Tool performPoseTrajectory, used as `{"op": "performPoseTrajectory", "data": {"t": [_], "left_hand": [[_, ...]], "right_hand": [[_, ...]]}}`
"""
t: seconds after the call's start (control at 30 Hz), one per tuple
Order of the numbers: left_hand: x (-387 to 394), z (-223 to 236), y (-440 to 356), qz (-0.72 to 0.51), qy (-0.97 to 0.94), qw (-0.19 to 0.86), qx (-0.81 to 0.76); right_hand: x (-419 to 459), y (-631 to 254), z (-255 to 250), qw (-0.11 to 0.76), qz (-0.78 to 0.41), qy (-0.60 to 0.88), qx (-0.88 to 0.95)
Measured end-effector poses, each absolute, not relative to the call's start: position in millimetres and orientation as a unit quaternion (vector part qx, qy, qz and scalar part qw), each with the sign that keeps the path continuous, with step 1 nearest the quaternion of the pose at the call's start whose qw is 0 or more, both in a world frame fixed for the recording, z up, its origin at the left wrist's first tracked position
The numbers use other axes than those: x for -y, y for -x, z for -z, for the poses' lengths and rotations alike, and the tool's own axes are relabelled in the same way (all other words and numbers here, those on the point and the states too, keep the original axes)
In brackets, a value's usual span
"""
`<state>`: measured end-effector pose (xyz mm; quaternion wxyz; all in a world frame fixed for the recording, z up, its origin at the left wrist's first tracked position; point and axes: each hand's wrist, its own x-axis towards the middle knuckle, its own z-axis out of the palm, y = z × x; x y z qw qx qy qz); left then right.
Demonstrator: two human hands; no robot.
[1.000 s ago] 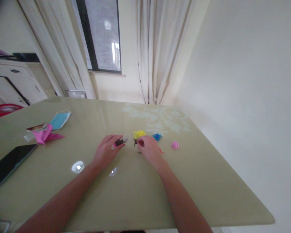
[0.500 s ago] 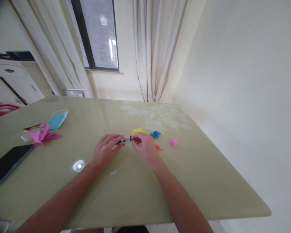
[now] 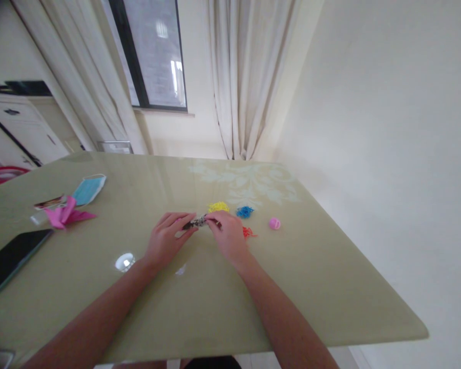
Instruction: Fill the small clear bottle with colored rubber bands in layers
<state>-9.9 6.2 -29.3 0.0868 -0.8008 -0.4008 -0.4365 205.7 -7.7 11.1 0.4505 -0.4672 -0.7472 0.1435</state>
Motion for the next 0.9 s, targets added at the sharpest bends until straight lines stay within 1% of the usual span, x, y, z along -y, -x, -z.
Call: {"op": "performPoseTrajectory", "data": {"t": [0.13, 0.27, 0.47, 0.53, 0.7, 0.9], "left_hand": [[-7.7, 31.3, 11.1, 0.435, 0.797, 0.083, 0.41], [-7.2, 31.3, 11.2, 0.428, 0.799, 0.077, 0.416], [-6.2, 31.7, 10.5, 0.426, 0.805, 0.064, 0.408], [-6.4, 32.1, 10.9, 0.426, 0.806, 0.065, 0.406], [-7.3, 32.2, 12.0, 0.431, 0.8, 0.077, 0.411], [-7.4, 31.1, 11.5, 0.44, 0.788, 0.061, 0.426]], "right_hand": [[8.0, -205.1, -10.8, 0.454, -0.149, 0.444, 0.758], [8.9, -203.9, -11.5, 0.454, -0.169, 0.46, 0.744], [6.9, -203.6, -8.7, 0.507, -0.246, 0.483, 0.67], [6.3, -204.3, -8.8, 0.506, -0.242, 0.476, 0.677], [8.3, -206.1, -13.0, 0.506, -0.182, 0.453, 0.711], [13.5, -204.0, -14.2, 0.515, -0.225, 0.438, 0.702]]}}
